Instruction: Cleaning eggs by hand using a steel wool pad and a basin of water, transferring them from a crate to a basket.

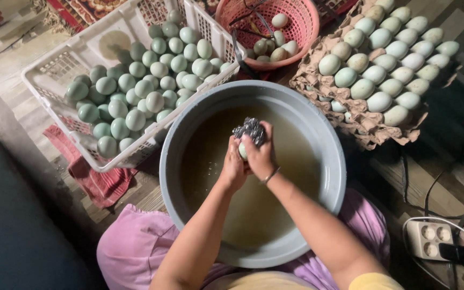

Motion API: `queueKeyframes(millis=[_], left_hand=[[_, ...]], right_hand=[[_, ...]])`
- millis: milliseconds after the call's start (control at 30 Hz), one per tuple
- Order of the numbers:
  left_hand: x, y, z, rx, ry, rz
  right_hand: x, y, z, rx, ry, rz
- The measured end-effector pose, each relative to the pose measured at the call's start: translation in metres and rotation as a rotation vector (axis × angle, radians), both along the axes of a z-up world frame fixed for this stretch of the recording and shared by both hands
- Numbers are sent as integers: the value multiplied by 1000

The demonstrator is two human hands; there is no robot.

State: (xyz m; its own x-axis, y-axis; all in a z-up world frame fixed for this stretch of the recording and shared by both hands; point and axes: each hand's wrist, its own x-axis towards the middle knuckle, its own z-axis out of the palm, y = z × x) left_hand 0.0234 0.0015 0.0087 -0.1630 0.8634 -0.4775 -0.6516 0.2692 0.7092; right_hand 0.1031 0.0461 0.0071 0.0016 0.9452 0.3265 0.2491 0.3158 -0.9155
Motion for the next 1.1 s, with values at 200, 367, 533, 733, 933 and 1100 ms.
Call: queueKeyframes(millis=[200, 367, 533, 733, 933, 1100], left_hand=[[-4, 4, 10, 95, -111, -102], [-26, 24, -22, -171, -360, 67], [-37, 24, -36, -245, -451, 70], [-25, 36, -57, -248, -450, 194], [-4, 14, -19, -130, -33, 45], [-9, 8, 9, -3, -2, 41]], right_hand=[[19, 33, -22, -219, 168, -48], [48, 39, -18, -197, -427, -31], [51, 62, -82, -490, -371, -34], [17, 1, -19, -361, 74, 53], [-2, 19, -35, -227, -21, -54], [-1, -12, -13, 136, -103, 99]])
